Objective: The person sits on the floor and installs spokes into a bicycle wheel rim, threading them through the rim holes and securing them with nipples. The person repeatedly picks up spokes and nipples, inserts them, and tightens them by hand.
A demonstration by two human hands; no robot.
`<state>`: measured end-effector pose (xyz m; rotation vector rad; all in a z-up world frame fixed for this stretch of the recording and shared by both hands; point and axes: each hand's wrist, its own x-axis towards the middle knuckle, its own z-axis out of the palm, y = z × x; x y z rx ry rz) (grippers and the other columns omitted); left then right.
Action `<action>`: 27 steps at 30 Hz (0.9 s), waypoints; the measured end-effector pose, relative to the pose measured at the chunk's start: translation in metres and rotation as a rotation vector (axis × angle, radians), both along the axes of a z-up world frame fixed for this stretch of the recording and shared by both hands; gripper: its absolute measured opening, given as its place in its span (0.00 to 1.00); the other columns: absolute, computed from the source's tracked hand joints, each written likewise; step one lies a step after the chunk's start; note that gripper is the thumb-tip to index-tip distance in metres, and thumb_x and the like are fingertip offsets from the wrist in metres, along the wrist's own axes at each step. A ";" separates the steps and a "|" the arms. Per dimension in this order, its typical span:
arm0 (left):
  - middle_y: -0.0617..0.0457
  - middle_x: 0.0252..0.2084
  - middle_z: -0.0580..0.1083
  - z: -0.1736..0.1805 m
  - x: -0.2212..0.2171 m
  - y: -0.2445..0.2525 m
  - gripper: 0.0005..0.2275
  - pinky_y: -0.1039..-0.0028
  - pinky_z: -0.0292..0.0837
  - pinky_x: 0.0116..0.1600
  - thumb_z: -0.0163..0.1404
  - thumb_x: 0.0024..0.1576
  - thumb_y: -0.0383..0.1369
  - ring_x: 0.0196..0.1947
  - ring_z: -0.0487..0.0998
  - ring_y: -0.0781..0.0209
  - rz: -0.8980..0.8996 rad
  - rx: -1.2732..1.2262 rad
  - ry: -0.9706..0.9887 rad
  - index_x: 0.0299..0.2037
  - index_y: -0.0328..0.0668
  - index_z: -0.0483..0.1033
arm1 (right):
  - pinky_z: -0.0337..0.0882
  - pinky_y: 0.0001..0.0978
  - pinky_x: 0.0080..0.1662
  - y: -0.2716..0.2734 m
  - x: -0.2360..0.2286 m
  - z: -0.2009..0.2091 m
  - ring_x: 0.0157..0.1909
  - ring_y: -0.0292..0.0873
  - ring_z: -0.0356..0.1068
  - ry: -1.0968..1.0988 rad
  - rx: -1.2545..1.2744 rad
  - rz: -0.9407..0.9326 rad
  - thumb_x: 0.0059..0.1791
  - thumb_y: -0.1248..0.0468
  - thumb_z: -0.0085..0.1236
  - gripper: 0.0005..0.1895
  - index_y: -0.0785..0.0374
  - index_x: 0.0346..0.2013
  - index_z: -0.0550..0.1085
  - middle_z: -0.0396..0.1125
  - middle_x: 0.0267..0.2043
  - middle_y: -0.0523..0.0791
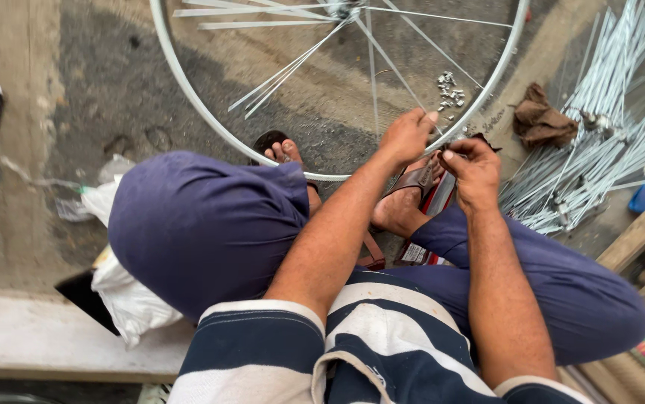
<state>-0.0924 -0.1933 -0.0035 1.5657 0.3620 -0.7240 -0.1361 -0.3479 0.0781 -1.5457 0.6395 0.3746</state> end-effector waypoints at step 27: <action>0.53 0.28 0.76 0.011 0.003 0.013 0.17 0.71 0.70 0.35 0.49 0.64 0.43 0.28 0.73 0.66 0.072 -0.257 0.189 0.37 0.33 0.79 | 0.74 0.23 0.46 0.005 0.003 -0.018 0.42 0.32 0.71 -0.190 -0.127 0.033 0.49 0.78 0.62 0.16 0.63 0.45 0.66 0.68 0.41 0.42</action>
